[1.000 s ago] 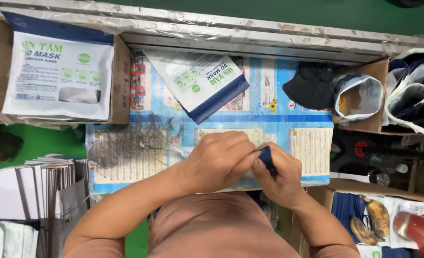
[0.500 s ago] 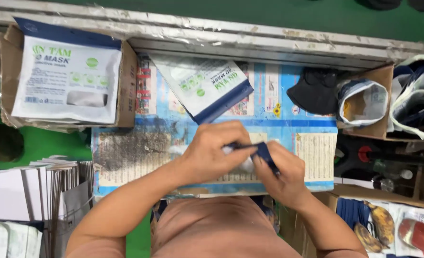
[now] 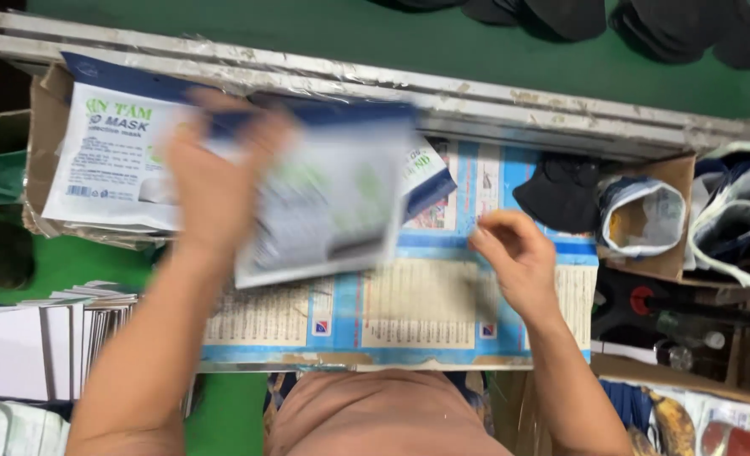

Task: The person picks up a black fabric face mask from the conveyor, folds it, and slides it into a printed plastic pouch with a blue header, then places the filled pouch on a stack. They repeat this packing cycle with masks and pouches one at a time.

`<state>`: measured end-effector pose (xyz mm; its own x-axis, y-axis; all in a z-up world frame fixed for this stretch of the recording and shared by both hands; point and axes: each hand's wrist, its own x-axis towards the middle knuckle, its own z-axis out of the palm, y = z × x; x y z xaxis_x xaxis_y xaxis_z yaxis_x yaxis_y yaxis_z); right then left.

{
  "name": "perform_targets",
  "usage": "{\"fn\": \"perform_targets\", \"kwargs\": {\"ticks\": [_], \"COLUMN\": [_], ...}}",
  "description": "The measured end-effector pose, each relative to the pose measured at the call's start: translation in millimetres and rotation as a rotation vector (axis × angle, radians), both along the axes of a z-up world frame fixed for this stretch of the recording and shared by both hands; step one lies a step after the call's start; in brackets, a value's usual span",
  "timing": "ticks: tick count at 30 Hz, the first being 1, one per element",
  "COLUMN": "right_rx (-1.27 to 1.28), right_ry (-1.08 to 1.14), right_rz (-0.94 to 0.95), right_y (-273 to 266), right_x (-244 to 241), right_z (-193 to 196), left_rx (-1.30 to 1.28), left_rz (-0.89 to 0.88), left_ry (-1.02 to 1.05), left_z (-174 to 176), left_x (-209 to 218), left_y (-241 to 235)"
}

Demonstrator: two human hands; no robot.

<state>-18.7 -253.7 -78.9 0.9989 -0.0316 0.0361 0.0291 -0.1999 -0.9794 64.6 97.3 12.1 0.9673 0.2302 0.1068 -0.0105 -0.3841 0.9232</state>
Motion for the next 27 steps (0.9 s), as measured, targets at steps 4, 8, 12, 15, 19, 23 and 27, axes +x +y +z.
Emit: {"fn": "perform_targets", "kwargs": {"ticks": [4, 8, 12, 15, 19, 23, 27], "right_rx": [-0.200, -0.713, -1.192, -1.138, -1.303, -0.545, -0.024], "right_ry": [-0.308, -0.568, -0.335, -0.013, -0.298, -0.339, -0.002], "right_rz": [0.100, 0.073, -0.071, 0.011, 0.072, 0.224, 0.348], "right_y": [77.1, 138.1, 171.4, 145.4, 104.8, 80.4, 66.4], "right_x": [107.7, 240.3, 332.7, 371.3, 373.5, 265.4, 92.1], "right_z": [34.1, 30.1, 51.6, 20.4, 3.0, 51.6, 35.7], "left_rx": [-0.797, -0.936, -0.773, -0.684, -0.681, -0.643, -0.736], "left_rz": [0.327, 0.286, 0.191, 0.117, -0.012, -0.174, -0.334], "left_ry": [-0.328, -0.314, -0.047, 0.024, 0.069, -0.064, 0.286], "left_z": [-29.2, -32.6, -37.0, -46.9, -43.2, -34.7, -54.3], "left_x": [64.5, 42.1, -11.3, -38.9, -34.2, -5.2, -11.3], "left_y": [98.2, 106.9, 75.7, 68.6, 36.9, -1.8, -36.3]}}
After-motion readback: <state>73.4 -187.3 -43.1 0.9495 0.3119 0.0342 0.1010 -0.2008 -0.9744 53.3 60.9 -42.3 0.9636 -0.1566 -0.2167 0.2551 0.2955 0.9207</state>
